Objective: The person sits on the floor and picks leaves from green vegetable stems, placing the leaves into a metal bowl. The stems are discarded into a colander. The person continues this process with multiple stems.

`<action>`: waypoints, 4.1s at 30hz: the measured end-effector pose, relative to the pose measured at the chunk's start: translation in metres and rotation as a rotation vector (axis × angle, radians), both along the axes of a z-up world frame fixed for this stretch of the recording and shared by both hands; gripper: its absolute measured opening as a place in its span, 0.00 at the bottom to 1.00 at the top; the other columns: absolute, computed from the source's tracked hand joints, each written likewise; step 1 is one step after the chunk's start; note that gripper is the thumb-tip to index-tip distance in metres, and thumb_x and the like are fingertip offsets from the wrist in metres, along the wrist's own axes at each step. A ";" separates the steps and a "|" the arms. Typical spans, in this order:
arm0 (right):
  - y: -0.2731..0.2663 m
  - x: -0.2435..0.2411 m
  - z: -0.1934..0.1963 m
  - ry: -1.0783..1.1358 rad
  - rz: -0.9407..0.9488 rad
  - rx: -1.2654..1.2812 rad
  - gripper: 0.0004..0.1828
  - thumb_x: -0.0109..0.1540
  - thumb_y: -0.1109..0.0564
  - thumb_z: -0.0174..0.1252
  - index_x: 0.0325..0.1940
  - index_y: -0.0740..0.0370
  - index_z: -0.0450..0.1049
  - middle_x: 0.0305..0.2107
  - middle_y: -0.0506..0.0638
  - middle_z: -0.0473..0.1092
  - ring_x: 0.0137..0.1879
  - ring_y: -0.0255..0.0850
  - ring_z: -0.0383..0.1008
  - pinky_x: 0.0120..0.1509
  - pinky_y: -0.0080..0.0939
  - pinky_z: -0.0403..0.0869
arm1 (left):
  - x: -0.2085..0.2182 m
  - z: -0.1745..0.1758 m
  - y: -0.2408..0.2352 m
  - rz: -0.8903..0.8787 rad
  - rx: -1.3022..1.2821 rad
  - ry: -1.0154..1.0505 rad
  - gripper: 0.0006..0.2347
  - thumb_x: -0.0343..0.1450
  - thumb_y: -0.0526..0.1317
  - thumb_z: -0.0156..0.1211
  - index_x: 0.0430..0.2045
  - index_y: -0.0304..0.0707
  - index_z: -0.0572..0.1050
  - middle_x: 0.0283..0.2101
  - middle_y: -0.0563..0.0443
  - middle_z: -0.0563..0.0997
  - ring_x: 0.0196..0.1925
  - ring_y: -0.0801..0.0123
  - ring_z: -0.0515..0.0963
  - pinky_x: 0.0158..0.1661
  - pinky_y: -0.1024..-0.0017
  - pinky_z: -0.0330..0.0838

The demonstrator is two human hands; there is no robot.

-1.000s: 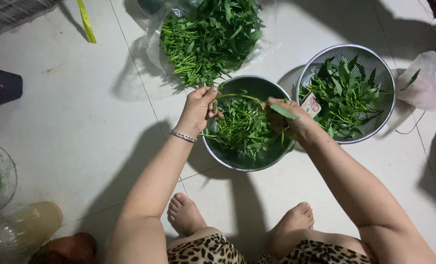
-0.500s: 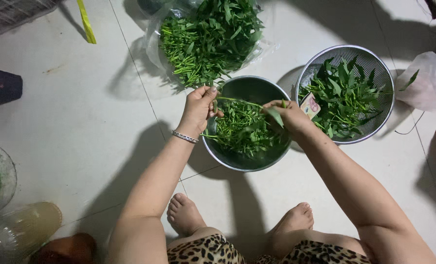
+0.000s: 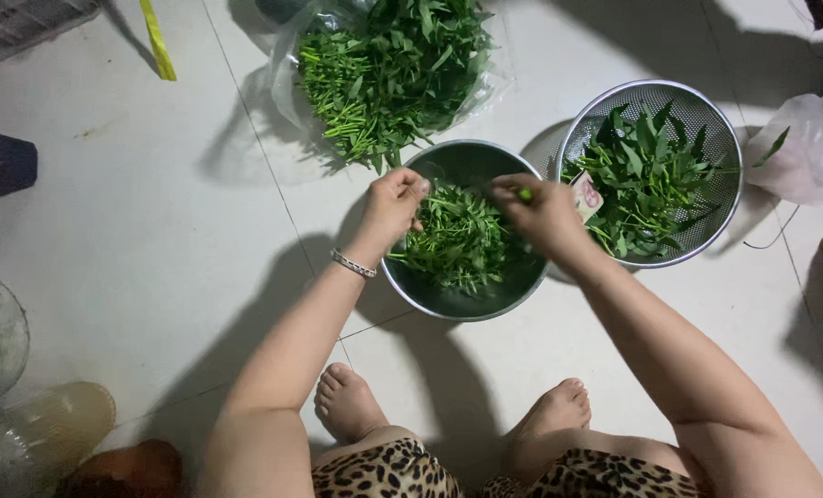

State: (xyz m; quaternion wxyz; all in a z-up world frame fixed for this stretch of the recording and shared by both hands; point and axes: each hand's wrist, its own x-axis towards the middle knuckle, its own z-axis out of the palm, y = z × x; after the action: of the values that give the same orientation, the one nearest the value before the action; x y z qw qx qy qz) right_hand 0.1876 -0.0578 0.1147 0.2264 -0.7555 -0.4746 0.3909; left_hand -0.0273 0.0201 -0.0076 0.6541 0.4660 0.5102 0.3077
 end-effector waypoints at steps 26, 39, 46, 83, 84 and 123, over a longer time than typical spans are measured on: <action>0.006 0.071 -0.109 0.600 -0.376 0.094 0.12 0.71 0.49 0.57 0.45 0.60 0.76 0.24 0.49 0.67 0.25 0.37 0.69 0.23 0.35 0.70 | -0.005 -0.031 -0.022 -0.808 0.618 0.955 0.13 0.71 0.42 0.63 0.45 0.34 0.79 0.48 0.37 0.80 0.55 0.49 0.75 0.51 0.52 0.71; 0.002 0.064 -0.087 0.733 -0.307 0.033 0.14 0.73 0.49 0.55 0.40 0.61 0.72 0.22 0.49 0.65 0.24 0.37 0.69 0.25 0.36 0.71 | -0.014 0.033 0.008 -0.871 0.133 0.496 0.08 0.76 0.38 0.55 0.34 0.37 0.83 0.30 0.42 0.84 0.35 0.57 0.81 0.41 0.60 0.69; -0.002 0.061 -0.093 0.758 -0.294 -0.038 0.12 0.70 0.49 0.60 0.41 0.60 0.74 0.19 0.44 0.59 0.18 0.32 0.60 0.17 0.33 0.64 | -0.034 0.043 0.019 -0.593 -0.022 0.060 0.07 0.76 0.38 0.59 0.33 0.35 0.82 0.21 0.51 0.80 0.23 0.71 0.78 0.27 0.74 0.76; 0.010 0.069 -0.149 -0.054 -0.211 -0.078 0.12 0.58 0.38 0.71 0.44 0.36 0.85 0.27 0.40 0.78 0.35 0.38 0.80 0.43 0.34 0.74 | -0.031 0.001 0.019 -0.389 0.021 0.054 0.05 0.74 0.35 0.60 0.32 0.37 0.82 0.16 0.54 0.78 0.19 0.81 0.69 0.24 0.85 0.58; 0.011 0.074 -0.154 -0.118 -0.214 -0.072 0.12 0.57 0.35 0.71 0.42 0.32 0.85 0.24 0.35 0.77 0.30 0.33 0.78 0.39 0.29 0.72 | -0.032 -0.002 0.020 -0.381 0.021 0.034 0.05 0.74 0.35 0.60 0.31 0.37 0.82 0.16 0.54 0.78 0.19 0.81 0.71 0.24 0.85 0.58; -0.006 0.007 -0.078 0.068 0.125 0.080 0.15 0.61 0.53 0.63 0.53 0.53 0.79 0.38 0.60 0.80 0.45 0.60 0.81 0.52 0.59 0.77 | -0.001 0.038 -0.008 -0.748 0.327 0.667 0.10 0.72 0.43 0.57 0.37 0.40 0.84 0.37 0.36 0.86 0.47 0.40 0.84 0.47 0.50 0.76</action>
State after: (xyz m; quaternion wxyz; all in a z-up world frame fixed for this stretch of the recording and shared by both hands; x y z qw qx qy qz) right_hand 0.1945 -0.0637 0.0366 0.2474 -0.7010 -0.5282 0.4104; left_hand -0.0279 0.0122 0.0306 0.4400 0.7849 0.4346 -0.0362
